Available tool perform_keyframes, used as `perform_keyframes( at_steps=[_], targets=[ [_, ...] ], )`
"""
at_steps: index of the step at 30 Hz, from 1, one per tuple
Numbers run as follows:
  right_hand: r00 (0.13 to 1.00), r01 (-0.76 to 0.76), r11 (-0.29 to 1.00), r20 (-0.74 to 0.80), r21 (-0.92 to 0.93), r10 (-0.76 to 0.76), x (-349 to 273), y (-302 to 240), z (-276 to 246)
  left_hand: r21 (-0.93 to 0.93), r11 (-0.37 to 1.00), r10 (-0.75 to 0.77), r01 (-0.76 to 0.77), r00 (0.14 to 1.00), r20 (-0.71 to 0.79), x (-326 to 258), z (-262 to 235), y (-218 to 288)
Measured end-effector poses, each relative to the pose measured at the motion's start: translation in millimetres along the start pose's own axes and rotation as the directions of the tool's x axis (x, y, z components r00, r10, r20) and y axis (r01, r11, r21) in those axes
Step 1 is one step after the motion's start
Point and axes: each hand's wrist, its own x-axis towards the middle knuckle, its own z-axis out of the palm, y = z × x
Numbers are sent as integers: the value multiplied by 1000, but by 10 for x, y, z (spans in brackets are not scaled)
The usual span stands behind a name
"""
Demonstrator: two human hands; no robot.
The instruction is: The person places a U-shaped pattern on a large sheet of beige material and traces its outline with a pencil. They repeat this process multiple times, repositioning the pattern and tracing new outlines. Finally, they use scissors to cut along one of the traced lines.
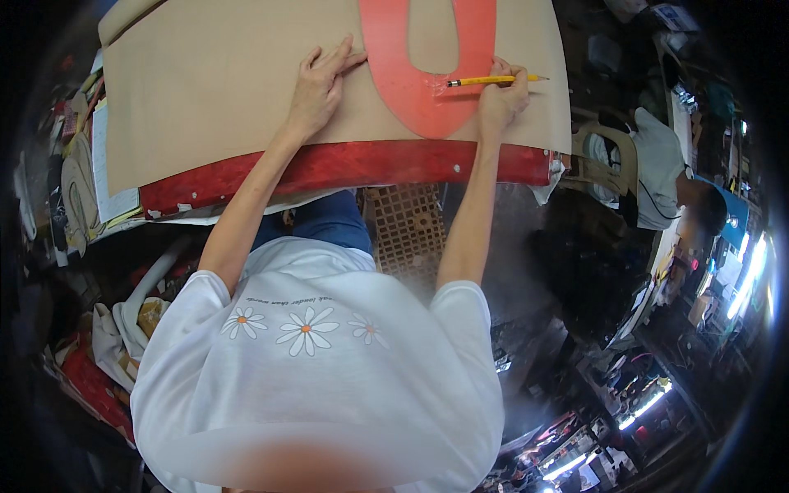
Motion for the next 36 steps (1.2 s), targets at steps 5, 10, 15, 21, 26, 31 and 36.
perform_keyframes(
  at_steps=[5, 10, 15, 21, 26, 31, 36],
  targets=[
    [999, 14, 999, 36, 29, -15, 10, 11, 4, 10, 1000, -16, 16, 1000, -3, 0, 12, 4],
    [1000, 15, 991, 29, -131, -11, 13, 43, -14, 10, 1000, -29, 29, 1000, 2, 2, 4, 21],
    [973, -131, 930, -133, 343, 187, -8, -202, -4, 189, 975, 129, -113, 989, -75, 32, -27, 137],
    [959, -11, 979, 279, 201, -47, 79, -758, 408, 383, 881, 208, -277, 955, 211, 296, 77, 289],
    [801, -134, 914, 585, 382, -128, 153, -950, 1010, 431, 864, 95, -260, 925, 368, 399, 84, 349],
    [752, -216, 958, 658, 187, 42, 246, -967, 1290, 392, 891, 73, -228, 925, 373, 460, 44, 331],
    [735, -209, 957, 678, 199, 20, 257, -988, 1293, 311, 930, 71, -197, 925, 374, 550, 31, 262]
  ],
)
